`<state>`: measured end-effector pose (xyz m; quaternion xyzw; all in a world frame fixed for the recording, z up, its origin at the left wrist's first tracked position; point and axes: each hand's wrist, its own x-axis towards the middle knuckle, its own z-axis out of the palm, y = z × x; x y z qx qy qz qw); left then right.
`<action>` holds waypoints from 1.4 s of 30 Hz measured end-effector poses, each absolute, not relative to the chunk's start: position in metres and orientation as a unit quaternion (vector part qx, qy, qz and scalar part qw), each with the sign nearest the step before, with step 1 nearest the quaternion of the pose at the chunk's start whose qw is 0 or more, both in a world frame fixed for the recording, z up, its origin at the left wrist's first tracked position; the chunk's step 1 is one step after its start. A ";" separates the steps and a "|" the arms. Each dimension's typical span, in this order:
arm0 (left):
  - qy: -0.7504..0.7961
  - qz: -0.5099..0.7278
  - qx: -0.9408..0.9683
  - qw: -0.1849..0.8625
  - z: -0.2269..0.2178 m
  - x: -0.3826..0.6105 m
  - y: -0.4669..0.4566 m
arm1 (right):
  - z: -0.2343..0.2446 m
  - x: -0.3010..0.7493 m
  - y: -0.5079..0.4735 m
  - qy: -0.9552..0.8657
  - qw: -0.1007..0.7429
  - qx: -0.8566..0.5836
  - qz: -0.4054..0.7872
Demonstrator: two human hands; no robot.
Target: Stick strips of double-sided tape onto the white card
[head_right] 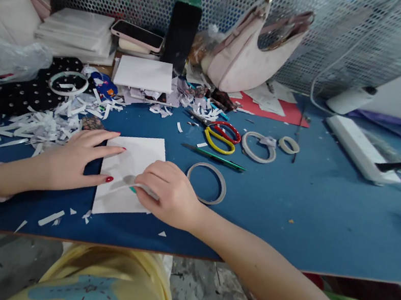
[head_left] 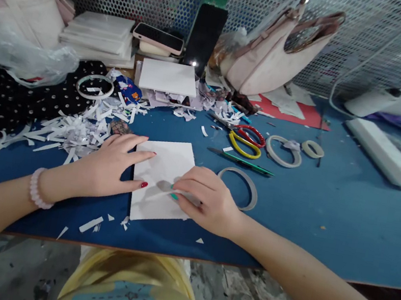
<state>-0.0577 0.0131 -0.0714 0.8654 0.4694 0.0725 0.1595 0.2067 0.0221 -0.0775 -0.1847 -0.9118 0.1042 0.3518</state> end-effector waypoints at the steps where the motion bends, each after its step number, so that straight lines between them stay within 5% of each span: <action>1: 0.469 0.068 0.867 0.152 -0.071 -0.058 0.013 | -0.076 0.208 0.023 -0.906 0.362 -0.191 0.108; 8: 0.474 0.045 0.868 0.139 -0.066 -0.056 0.015 | -0.066 0.224 0.034 -0.862 0.391 -0.266 0.182; 13: 0.481 0.056 0.866 0.126 -0.067 -0.056 0.014 | -0.068 0.222 0.030 -0.910 0.312 -0.155 0.225; 20: 0.476 0.077 0.868 0.119 -0.070 -0.051 0.008 | -0.075 0.210 0.015 -0.958 0.232 -0.102 0.132; 42: 0.463 0.079 0.875 0.115 -0.071 -0.048 0.004 | -0.076 0.205 0.011 -0.964 0.223 -0.090 0.117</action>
